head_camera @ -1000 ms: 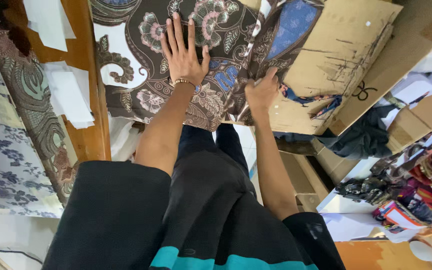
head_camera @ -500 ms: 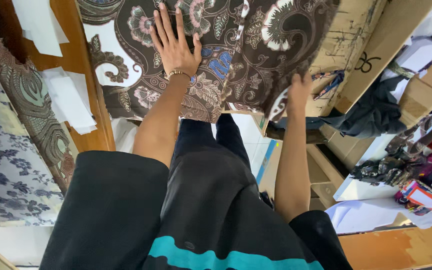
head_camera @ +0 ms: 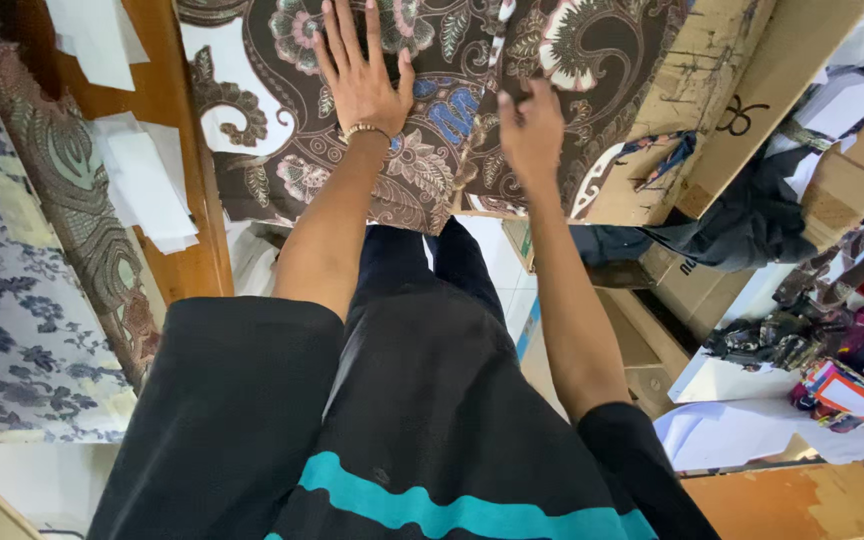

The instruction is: The person unfolds a patterned fabric on a wooden table, smooths it out, and then folds it into a smaller rectangle. They then place white paper strips on top of the folded fabric.

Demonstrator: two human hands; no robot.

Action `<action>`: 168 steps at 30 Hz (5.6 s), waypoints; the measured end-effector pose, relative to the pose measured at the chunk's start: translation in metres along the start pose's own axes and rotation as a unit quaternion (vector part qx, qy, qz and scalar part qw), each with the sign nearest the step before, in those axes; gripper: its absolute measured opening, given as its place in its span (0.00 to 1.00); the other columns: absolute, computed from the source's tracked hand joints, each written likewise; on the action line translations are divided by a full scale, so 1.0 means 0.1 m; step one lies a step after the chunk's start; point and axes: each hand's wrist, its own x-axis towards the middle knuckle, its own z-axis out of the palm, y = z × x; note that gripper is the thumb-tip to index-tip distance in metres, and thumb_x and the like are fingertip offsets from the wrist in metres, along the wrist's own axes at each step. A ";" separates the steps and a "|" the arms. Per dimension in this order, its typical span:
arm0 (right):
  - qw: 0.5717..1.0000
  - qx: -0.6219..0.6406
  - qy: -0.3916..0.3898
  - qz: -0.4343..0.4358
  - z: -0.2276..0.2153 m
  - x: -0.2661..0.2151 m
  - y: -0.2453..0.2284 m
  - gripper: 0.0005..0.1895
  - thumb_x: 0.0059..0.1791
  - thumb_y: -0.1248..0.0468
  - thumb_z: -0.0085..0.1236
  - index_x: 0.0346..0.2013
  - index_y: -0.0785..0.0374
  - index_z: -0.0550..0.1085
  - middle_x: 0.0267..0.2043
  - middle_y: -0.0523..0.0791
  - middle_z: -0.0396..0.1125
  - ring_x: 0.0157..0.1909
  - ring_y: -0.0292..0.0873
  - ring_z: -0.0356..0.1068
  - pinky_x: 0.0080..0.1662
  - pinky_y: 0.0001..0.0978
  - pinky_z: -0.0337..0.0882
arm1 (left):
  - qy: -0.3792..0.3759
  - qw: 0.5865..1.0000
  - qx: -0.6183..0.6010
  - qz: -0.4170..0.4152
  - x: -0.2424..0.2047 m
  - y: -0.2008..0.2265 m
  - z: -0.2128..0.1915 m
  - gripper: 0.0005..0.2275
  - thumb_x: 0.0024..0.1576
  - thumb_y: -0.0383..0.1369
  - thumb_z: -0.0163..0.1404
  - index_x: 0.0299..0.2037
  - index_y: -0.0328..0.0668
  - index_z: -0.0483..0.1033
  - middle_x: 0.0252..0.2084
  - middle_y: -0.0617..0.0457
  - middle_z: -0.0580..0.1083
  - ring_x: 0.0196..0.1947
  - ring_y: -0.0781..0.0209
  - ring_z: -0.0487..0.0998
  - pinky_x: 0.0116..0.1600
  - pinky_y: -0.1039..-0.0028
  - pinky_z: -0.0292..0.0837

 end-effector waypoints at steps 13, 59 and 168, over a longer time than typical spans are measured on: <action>0.976 -0.065 0.179 -0.103 0.45 0.37 0.02 0.10 0.39 0.64 0.67 0.28 0.65 0.74 0.34 0.53 0.64 0.35 0.56 0.68 0.39 0.48 0.69 | 0.075 0.996 -0.038 0.036 0.08 -0.13 0.36 0.28 0.69 0.49 0.37 0.73 0.40 0.55 0.74 0.32 0.53 0.75 0.33 0.46 0.77 0.42 0.32; 0.978 -0.124 0.103 0.130 -0.94 -0.16 1.03 0.20 0.48 0.65 0.56 0.54 0.69 0.71 0.58 0.59 0.60 0.57 0.60 0.67 0.54 0.55 0.72 | -0.005 1.000 0.027 -0.010 0.02 0.08 -0.06 0.29 0.72 0.49 0.32 0.81 0.46 0.43 0.81 0.39 0.37 0.81 0.39 0.35 0.82 0.48 0.30; 0.853 0.437 0.036 0.285 -2.76 -0.75 0.55 0.26 0.50 0.68 0.48 0.64 0.66 0.70 0.60 0.47 0.69 0.58 0.45 0.71 0.58 0.39 0.73 | 0.018 1.000 0.003 0.013 -0.01 0.00 0.01 0.30 0.71 0.49 0.32 0.80 0.46 0.44 0.81 0.40 0.36 0.81 0.41 0.34 0.81 0.48 0.31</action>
